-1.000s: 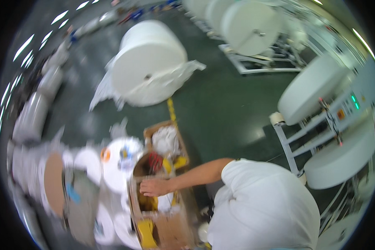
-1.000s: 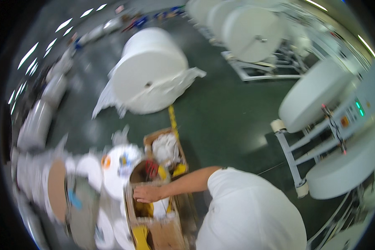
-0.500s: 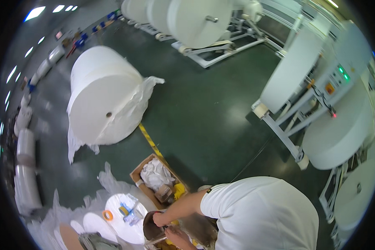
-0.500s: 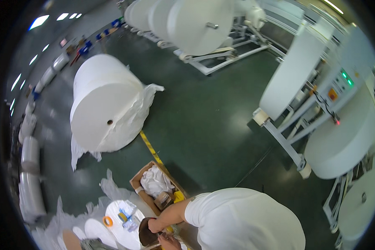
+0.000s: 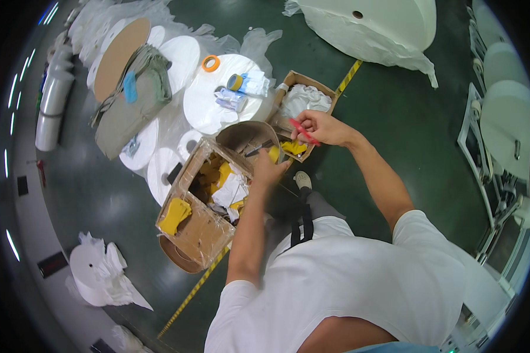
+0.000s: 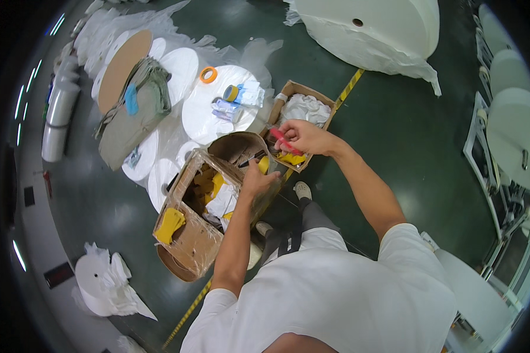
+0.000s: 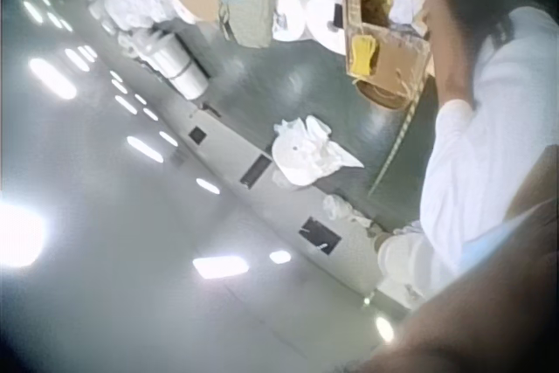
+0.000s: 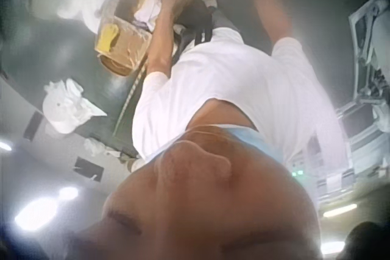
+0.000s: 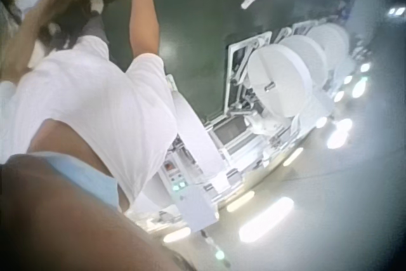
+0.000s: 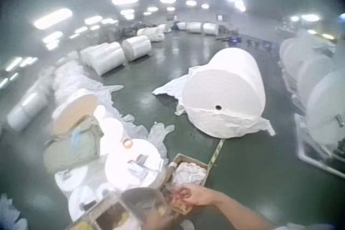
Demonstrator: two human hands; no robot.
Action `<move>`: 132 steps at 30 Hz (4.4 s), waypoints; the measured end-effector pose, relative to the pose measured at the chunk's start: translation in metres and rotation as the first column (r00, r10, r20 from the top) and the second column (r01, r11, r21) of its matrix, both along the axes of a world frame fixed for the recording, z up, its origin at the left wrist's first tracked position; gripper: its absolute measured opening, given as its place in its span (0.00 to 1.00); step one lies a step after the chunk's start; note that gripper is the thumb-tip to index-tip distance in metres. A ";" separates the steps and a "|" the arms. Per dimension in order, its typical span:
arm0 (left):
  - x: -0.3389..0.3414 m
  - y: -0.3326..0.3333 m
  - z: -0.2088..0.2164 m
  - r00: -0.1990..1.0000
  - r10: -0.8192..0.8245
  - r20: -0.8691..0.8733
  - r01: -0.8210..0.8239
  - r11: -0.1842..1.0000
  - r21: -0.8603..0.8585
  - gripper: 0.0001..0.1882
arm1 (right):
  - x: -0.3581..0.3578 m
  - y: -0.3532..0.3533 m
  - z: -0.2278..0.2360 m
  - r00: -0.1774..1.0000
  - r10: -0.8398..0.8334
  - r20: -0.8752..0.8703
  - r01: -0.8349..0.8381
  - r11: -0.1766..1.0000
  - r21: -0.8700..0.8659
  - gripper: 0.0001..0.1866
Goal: The person organizes tape and tools in a box and cuts pieces of yellow tape using scissors.
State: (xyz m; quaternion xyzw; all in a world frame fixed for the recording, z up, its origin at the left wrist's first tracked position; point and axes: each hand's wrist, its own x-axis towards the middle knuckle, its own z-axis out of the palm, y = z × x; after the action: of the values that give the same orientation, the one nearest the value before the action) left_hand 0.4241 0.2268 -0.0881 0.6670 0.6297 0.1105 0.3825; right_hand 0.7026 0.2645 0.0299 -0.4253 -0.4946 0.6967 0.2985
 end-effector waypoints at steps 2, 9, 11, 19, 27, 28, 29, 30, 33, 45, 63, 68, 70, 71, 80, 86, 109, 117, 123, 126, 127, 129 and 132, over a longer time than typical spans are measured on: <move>-0.005 -0.013 0.038 0.994 0.040 0.099 -0.050 0.993 0.103 0.38 | 0.002 -0.006 0.019 0.996 -0.048 -0.072 0.039 0.992 -0.117 0.22; -0.065 -0.087 0.189 0.873 0.046 0.486 -0.180 0.956 0.233 0.29 | -0.072 -0.035 0.042 0.968 0.095 -0.231 -0.013 0.943 0.333 0.36; -0.095 -0.119 0.202 0.809 0.053 0.585 -0.258 0.926 0.274 0.31 | -0.112 -0.049 0.059 0.946 0.203 -0.251 -0.122 0.945 0.303 0.37; -0.195 -0.259 0.233 0.529 0.208 0.823 -0.591 0.786 0.181 0.32 | -0.247 -0.141 0.077 0.882 0.295 -0.367 -0.226 0.949 0.221 0.35; -0.263 -0.359 0.228 0.214 0.362 0.907 -0.706 0.700 -0.113 0.31 | -0.345 -0.229 0.045 0.881 0.305 -0.361 -0.325 0.946 0.006 0.37; -0.270 -0.368 0.221 0.252 0.394 0.884 -0.717 0.690 -0.103 0.30 | -0.354 -0.236 0.045 0.885 0.322 -0.337 -0.341 0.940 0.003 0.37; -0.277 -0.377 0.215 0.290 0.425 0.857 -0.726 0.681 -0.092 0.30 | -0.362 -0.242 0.046 0.888 0.338 -0.311 -0.356 0.935 0.000 0.37; -0.283 -0.386 0.210 0.287 0.436 0.853 -0.743 0.663 -0.089 0.28 | -0.372 -0.249 0.046 0.884 0.340 -0.319 -0.366 0.930 -0.021 0.35; -0.292 -0.401 0.197 0.289 0.418 0.861 -0.780 0.624 -0.041 0.28 | -0.386 -0.257 0.031 0.880 0.387 -0.275 -0.421 0.904 -0.078 0.34; -0.290 -0.421 0.119 0.416 0.537 0.733 -0.786 0.619 -0.007 0.28 | -0.438 -0.244 0.047 0.757 0.651 -0.060 -0.615 0.740 0.271 0.29; -0.288 -0.425 0.018 0.213 0.752 0.624 -0.937 0.338 -0.088 0.32 | -0.554 -0.233 -0.064 0.723 0.395 0.567 -0.684 0.523 0.508 0.24; -0.286 -0.439 0.011 0.196 0.834 0.515 -0.928 0.328 -0.178 0.28 | -0.542 -0.234 -0.059 0.773 0.290 0.564 -0.615 0.561 0.554 0.28; -0.278 -0.455 0.009 0.130 0.841 0.526 -0.921 0.298 -0.250 0.27 | -0.514 -0.224 -0.041 0.759 0.309 0.573 -0.622 0.606 0.496 0.32; -0.271 -0.461 0.009 0.093 0.836 0.541 -0.920 0.280 -0.275 0.26 | -0.492 -0.214 -0.035 0.669 0.419 0.614 -0.709 0.607 0.359 0.36; -0.231 -0.489 0.014 -0.056 0.861 0.505 -0.952 0.105 -0.286 0.19 | -0.435 -0.238 -0.057 -0.278 0.776 0.567 -0.937 -0.089 -0.337 0.60; -0.233 -0.497 0.012 -0.062 0.848 0.526 -0.962 0.091 -0.259 0.15 | -0.471 -0.262 -0.074 -0.302 0.750 0.589 -0.952 -0.205 -0.226 0.60; -0.236 -0.504 0.058 0.029 0.825 0.564 -0.885 0.284 -0.370 0.17 | -0.449 -0.295 -0.066 0.339 0.932 0.125 -0.938 0.346 -0.037 0.31; -0.245 -0.451 0.044 0.058 0.795 0.604 -0.914 0.286 -0.288 0.22 | -0.486 -0.259 -0.045 0.473 0.678 0.562 -0.880 0.389 0.272 0.28; -0.247 -0.427 0.015 0.047 0.807 0.589 -0.947 0.223 -0.230 0.24 | -0.527 -0.218 -0.063 0.609 0.478 0.633 -0.793 0.384 0.473 0.23; -0.246 -0.427 -0.003 0.007 0.774 0.633 -0.961 0.181 -0.211 0.24 | -0.533 -0.220 -0.075 0.647 0.419 0.637 -0.763 0.374 0.528 0.21; -0.246 -0.428 -0.006 0.016 0.776 0.631 -0.961 0.185 -0.203 0.24 | -0.534 -0.221 -0.076 0.644 0.410 0.646 -0.765 0.378 0.522 0.21; -0.245 -0.432 -0.008 0.013 0.776 0.630 -0.961 0.184 -0.207 0.24 | -0.534 -0.224 -0.077 0.648 0.398 0.650 -0.761 0.383 0.524 0.22; -0.239 -0.438 -0.001 0.014 0.784 0.620 -0.946 0.211 -0.246 0.24 | -0.527 -0.221 -0.080 0.677 0.321 0.662 -0.731 0.391 0.559 0.24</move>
State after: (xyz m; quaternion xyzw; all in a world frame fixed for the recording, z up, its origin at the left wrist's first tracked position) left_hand 0.1853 -0.2115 -0.0889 0.0886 0.7113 0.6133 0.3318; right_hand 0.1753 0.0436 -0.0506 -0.2072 -0.9140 0.3384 0.0845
